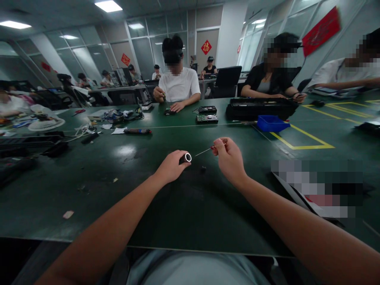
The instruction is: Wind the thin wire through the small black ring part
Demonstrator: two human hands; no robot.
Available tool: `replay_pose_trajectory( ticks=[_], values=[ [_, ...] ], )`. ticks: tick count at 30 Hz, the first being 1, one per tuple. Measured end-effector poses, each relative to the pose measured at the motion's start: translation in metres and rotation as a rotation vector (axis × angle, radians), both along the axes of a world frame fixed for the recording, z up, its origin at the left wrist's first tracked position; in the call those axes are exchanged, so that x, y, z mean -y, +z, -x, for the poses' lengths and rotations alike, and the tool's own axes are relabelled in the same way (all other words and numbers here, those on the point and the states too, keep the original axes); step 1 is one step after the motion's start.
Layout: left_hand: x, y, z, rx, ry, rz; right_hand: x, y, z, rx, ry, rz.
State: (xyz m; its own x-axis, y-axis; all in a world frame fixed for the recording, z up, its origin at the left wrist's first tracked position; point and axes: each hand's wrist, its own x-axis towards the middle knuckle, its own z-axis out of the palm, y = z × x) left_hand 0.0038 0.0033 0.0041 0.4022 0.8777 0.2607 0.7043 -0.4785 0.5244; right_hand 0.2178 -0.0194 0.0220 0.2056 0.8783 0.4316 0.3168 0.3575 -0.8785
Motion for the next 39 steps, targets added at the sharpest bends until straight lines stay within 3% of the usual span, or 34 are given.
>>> replay_pose_trajectory(
  ticks=[11,18,22,28,39],
  values=[
    [0.008,0.012,-0.007,0.189,0.031,0.186,0.008,0.005,-0.002,0.293,-0.040,-0.213],
    [0.011,0.023,-0.026,0.001,-0.048,0.135,0.007,0.005,-0.005,0.369,-0.026,-0.226],
    [0.004,0.017,-0.038,-0.146,-0.141,0.144,0.008,0.006,-0.006,0.388,-0.008,-0.226],
    [-0.006,0.006,-0.050,-0.378,-0.131,0.129,0.008,0.006,-0.006,0.385,0.000,-0.234],
    [-0.006,0.005,-0.050,-0.339,-0.144,0.061,0.008,0.007,-0.006,0.405,-0.013,-0.240]
  ],
)
